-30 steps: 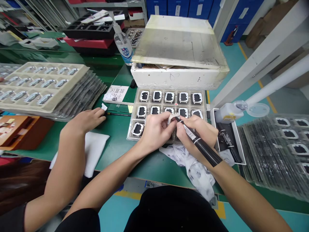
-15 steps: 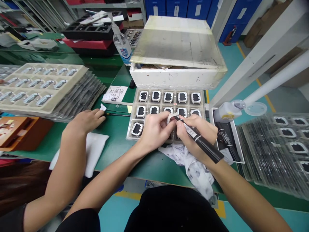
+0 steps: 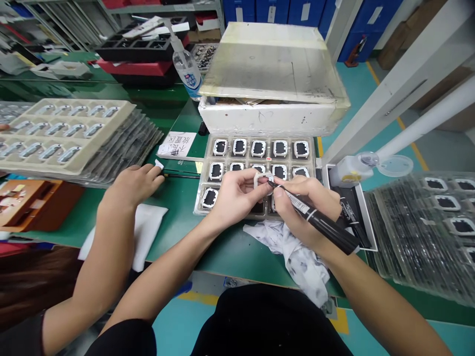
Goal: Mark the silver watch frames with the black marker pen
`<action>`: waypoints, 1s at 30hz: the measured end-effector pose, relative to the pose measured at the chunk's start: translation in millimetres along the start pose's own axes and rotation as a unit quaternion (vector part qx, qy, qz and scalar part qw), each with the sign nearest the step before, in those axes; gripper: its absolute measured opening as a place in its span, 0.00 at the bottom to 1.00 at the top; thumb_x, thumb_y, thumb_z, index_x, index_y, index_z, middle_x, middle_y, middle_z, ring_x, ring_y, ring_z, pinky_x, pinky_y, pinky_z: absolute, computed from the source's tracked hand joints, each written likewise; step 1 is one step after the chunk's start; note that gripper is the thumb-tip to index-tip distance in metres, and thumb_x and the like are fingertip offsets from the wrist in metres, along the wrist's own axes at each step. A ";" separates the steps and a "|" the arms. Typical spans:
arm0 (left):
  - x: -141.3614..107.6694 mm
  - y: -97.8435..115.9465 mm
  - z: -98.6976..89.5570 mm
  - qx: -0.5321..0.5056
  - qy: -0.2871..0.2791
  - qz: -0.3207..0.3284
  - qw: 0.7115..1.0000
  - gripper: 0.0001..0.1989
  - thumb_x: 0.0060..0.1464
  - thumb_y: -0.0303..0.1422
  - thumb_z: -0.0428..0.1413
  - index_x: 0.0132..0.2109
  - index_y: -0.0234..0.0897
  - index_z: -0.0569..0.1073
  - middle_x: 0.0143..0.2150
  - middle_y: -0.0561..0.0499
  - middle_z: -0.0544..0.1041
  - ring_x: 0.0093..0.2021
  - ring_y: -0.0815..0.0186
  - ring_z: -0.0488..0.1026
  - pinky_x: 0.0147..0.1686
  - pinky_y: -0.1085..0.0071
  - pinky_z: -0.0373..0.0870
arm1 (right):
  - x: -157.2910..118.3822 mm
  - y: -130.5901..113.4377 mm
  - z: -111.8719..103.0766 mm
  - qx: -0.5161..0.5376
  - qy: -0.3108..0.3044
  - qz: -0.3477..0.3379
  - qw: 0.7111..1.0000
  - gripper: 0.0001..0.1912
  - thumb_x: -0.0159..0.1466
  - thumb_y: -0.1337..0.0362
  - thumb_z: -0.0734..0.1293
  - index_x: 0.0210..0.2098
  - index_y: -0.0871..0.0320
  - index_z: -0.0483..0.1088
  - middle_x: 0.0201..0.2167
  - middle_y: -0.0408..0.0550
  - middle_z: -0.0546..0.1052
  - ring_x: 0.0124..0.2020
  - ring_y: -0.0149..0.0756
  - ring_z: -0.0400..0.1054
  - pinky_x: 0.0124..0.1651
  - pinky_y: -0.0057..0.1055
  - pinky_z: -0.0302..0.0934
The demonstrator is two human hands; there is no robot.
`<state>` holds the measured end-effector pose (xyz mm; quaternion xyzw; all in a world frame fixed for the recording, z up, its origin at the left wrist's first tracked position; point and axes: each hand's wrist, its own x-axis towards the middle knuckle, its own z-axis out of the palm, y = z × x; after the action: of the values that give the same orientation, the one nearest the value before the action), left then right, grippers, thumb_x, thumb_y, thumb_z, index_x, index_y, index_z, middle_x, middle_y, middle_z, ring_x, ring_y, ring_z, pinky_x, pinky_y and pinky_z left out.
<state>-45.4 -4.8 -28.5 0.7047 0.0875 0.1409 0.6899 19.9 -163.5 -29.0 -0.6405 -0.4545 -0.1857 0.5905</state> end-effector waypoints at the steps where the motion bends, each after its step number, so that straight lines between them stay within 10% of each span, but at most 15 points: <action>1: 0.1 0.3 0.3 -0.011 -0.003 -0.001 1.000 0.15 0.51 0.40 0.72 0.31 0.34 0.77 0.25 0.53 0.72 0.26 0.70 0.67 0.25 0.74 0.64 | 0.0 -0.4 -0.5 0.001 -0.002 0.003 1.000 0.09 0.67 0.73 0.72 0.38 0.53 0.71 0.37 0.45 0.82 0.41 0.42 0.82 0.39 0.35 0.78; 30: -6.1 -11.4 -2.8 0.212 0.044 0.180 0.960 0.14 0.63 0.33 0.62 0.29 0.35 0.71 0.23 0.58 0.62 0.24 0.74 0.56 0.26 0.72 0.54 | 2.9 1.4 -2.4 -0.009 -0.014 -0.055 0.998 0.11 0.65 0.77 0.73 0.40 0.56 0.71 0.37 0.48 0.83 0.41 0.41 0.82 0.43 0.38 0.79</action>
<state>-51.3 -3.7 -40.3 0.8319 0.0174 0.2721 0.4834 23.2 -164.6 -27.0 -0.6225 -0.4952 -0.2129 0.5674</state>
